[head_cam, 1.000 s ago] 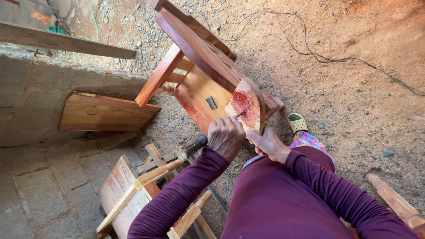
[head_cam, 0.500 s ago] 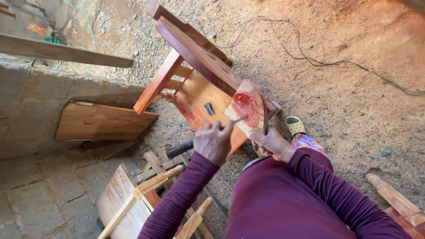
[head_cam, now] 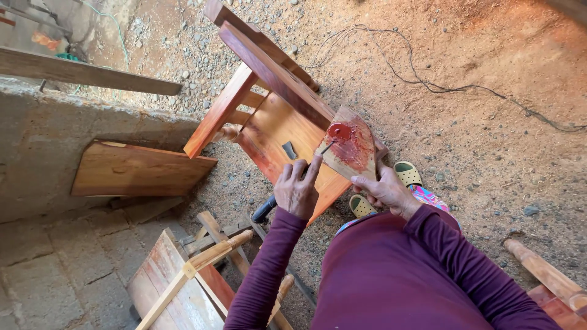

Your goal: The person applies a reddish-brown liquid finish to a wooden chair using a small wooden block as a sponge. They dip the block into the finish and rub it onto the chair's armrests and backrest, working methodically to cover the wood surfaces.

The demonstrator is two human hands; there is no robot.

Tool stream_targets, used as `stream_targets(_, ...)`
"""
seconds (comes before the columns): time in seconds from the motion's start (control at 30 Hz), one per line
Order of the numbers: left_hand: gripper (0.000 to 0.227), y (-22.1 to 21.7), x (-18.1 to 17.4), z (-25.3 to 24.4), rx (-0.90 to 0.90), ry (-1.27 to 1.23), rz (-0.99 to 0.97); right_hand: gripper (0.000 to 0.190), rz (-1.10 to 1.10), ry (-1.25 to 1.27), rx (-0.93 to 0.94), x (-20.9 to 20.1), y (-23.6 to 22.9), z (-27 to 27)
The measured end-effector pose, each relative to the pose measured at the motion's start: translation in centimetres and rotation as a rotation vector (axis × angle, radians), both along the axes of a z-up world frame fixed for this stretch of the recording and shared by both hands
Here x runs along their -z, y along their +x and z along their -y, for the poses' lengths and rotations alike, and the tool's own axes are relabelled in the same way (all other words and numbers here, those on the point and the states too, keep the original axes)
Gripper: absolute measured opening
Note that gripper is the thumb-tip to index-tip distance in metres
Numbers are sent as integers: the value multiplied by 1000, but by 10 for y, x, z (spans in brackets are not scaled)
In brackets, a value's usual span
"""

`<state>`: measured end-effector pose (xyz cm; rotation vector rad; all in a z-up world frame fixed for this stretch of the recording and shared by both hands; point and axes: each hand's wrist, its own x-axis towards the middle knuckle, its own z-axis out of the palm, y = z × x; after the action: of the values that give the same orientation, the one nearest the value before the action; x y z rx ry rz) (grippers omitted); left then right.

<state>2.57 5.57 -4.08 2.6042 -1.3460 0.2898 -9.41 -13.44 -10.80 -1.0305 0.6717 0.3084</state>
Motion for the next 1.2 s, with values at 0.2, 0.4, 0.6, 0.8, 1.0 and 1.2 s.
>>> stream_targets(0.2, 63, -7, 13, 6, 39, -102, 13, 70, 134, -130, 47, 37, -1, -10)
stream_targets(0.4, 58, -18, 39, -1, 2, -203, -315, 96, 164, -267, 35, 36, 2, -11)
stream_targets(0.6, 48, -25, 42, 0, -78, -169, -504, 97, 166, -215, 38, 37, 4, -12)
stream_targets(0.8, 35, -16, 2, 8, -210, -5, -575, 109, 268, -140, 112, 25, 3, -11)
stream_targets(1.0, 31, -2, -18, 16, -266, 145, -565, 104, 236, -38, 104, 24, 4, -11)
stream_targets(1.2, 31, 9, -6, 10, -160, 97, -711, 90, 265, -91, 90, 37, 1, -13)
